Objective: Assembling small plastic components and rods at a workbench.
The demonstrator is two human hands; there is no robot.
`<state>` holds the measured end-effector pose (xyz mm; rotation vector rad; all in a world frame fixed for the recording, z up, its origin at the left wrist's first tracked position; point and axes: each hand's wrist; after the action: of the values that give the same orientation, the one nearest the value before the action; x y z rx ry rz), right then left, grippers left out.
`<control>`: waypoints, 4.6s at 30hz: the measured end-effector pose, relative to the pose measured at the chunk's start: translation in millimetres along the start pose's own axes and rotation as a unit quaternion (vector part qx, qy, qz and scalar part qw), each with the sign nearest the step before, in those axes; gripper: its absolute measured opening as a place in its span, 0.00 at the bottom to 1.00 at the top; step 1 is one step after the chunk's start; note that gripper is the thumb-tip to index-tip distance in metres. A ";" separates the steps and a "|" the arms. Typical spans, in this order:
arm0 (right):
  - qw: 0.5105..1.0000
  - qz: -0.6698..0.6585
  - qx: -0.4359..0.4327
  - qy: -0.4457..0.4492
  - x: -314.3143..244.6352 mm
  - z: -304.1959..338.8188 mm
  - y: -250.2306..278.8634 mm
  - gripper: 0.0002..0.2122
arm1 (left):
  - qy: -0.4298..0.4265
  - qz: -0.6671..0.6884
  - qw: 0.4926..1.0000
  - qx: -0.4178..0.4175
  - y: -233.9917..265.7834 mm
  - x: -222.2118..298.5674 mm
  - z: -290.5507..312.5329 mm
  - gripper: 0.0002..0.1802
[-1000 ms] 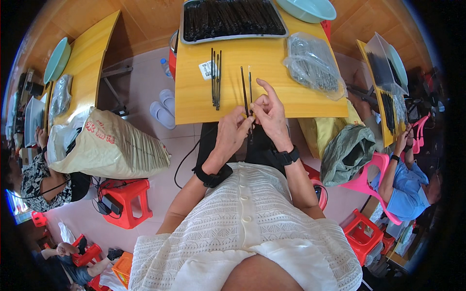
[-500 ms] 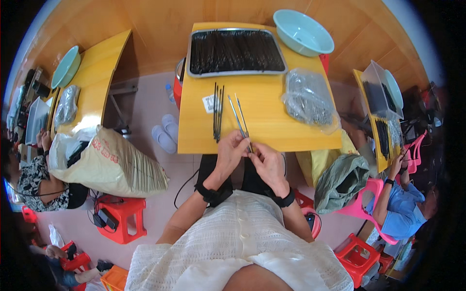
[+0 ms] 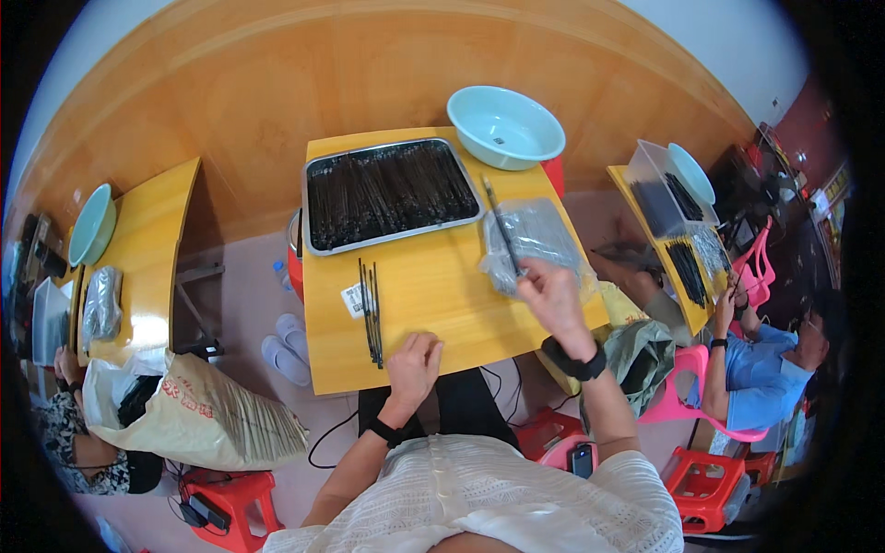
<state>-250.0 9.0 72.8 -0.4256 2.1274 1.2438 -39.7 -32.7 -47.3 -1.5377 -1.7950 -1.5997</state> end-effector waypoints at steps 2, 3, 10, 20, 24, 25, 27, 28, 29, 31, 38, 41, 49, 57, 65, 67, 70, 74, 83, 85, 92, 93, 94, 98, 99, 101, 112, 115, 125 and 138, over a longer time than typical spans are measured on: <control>0.997 0.003 -0.035 -0.065 -9.7 -18.2 12.0 0.11 | 0.027 0.004 1.000 -0.005 -2.4 6.1 0.0 0.06; 0.997 0.001 -0.039 -0.063 -9.3 -26.0 7.7 0.11 | 0.031 0.002 1.000 -0.001 -2.0 6.7 -0.8 0.06; 0.997 0.069 -0.017 -0.007 22.5 -101.0 -58.8 0.09 | 0.025 -0.002 1.000 0.005 -2.5 1.9 1.0 0.05; 0.983 0.173 -0.059 0.016 91.6 -171.7 -112.1 0.10 | 0.017 0.000 1.000 0.016 -3.4 4.7 3.3 0.05; 0.985 0.146 -0.086 -0.023 86.8 -168.4 -112.3 0.09 | 0.005 -0.008 0.999 0.036 -3.4 4.1 5.2 0.05; 0.987 0.151 -0.056 -0.017 84.7 -166.0 -112.0 0.09 | 0.008 -0.009 0.999 0.035 -3.0 3.8 5.8 0.05; 0.985 0.171 0.015 -0.003 81.9 -158.4 -108.7 0.09 | 0.019 -0.011 0.999 0.032 -3.8 4.6 3.3 0.06; 0.986 0.166 0.001 -0.002 72.3 -150.1 -105.8 0.09 | 0.011 -0.012 0.999 0.033 -3.3 4.6 3.6 0.06; 0.992 0.126 0.018 0.001 62.9 -142.3 -99.9 0.09 | 0.003 -0.012 0.999 0.033 -3.2 4.6 3.2 0.06; 0.997 0.079 0.021 -0.004 38.0 -115.3 -97.9 0.09 | 0.009 -0.006 1.000 0.025 -5.6 4.7 1.4 0.06; 0.959 -0.065 -0.270 0.055 -13.2 -16.0 -141.6 0.10 | -0.037 0.055 0.998 -0.015 11.2 3.2 12.1 0.04; 0.965 -0.089 -0.246 0.035 -16.9 7.1 -154.2 0.10 | -0.048 0.092 0.993 0.061 31.2 5.0 31.2 0.03; 0.974 0.029 -0.179 0.133 -43.7 39.1 -155.9 0.10 | -0.010 -0.116 0.990 0.078 62.2 -23.4 16.3 0.17; 0.983 0.052 -0.144 0.097 -29.0 53.2 -128.6 0.11 | 0.004 -0.190 0.981 0.028 54.5 -26.9 13.5 0.19; 0.994 0.078 -0.068 -0.044 -23.4 72.8 -121.1 0.20 | 0.003 -0.150 0.989 0.005 41.7 -9.1 18.7 0.20; 0.992 0.095 -0.056 -0.062 -24.3 72.3 -128.7 0.19 | 0.003 -0.149 0.989 0.003 40.0 -9.4 19.0 0.20; 0.987 0.125 -0.045 -0.094 -19.9 67.4 -131.1 0.14 | 0.010 -0.142 0.990 -0.001 39.6 -10.0 19.0 0.20; 0.975 0.200 -0.055 -0.082 -14.4 67.6 -125.1 0.08 | 0.011 -0.111 0.994 0.009 40.2 -12.6 19.0 0.19; 0.989 0.135 -0.054 -0.013 18.2 70.9 -100.0 0.04 | 0.015 0.016 0.995 0.098 48.8 5.8 26.0 0.14; 0.990 -0.047 -0.078 -0.105 33.9 77.9 -101.8 0.04 | 0.074 0.154 0.983 0.063 37.7 5.4 30.3 0.14; 0.893 -0.354 -0.087 -0.263 -5.8 101.5 -85.3 0.05 | 0.308 0.483 0.797 -0.193 20.6 26.0 22.7 0.19; 0.905 -0.351 -0.052 -0.234 -3.9 106.0 -92.5 0.04 | 0.303 0.509 0.779 -0.205 23.2 31.8 22.1 0.17; 0.904 -0.358 -0.042 -0.230 -6.5 106.9 -94.5 0.04 | 0.301 0.510 0.777 -0.212 23.6 33.4 22.7 0.17; 0.899 -0.373 -0.027 -0.228 -10.5 110.9 -94.0 0.04 | 0.297 0.498 0.789 -0.206 22.1 29.8 25.3 0.15; 0.896 -0.377 -0.028 -0.231 -11.0 112.1 -94.3 0.03 | 0.302 0.483 0.794 -0.212 22.7 29.0 24.4 0.15; 0.902 -0.369 -0.004 -0.222 -13.5 114.7 -95.4 0.03 | 0.306 0.468 0.799 -0.220 22.4 28.0 22.8 0.14; 0.908 -0.356 -0.008 -0.222 -16.3 117.2 -81.1 0.03 | 0.277 0.489 0.799 -0.213 19.6 28.3 25.1 0.08; 0.943 -0.281 0.064 -0.168 -0.2 103.9 -60.8 0.04 | 0.285 0.473 0.807 -0.210 25.9 30.4 22.0 0.07; 0.978 0.033 0.081 -0.189 111.4 21.9 5.4 0.07 | 0.267 0.474 0.815 -0.199 35.5 29.9 20.0 0.07; 0.941 0.278 -0.001 -0.192 92.4 -32.2 -42.5 0.08 | 0.279 0.477 0.812 -0.187 38.2 24.2 26.8 0.07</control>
<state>-307.0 -36.8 -4.9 0.4271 1.9545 1.4816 -6.6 -4.9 -17.3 -1.4862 -0.2637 -1.5971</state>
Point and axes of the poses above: each hand's wrist, its own z-axis away from the middle knuckle, its own y-axis out of the back of the hand, x = y × z
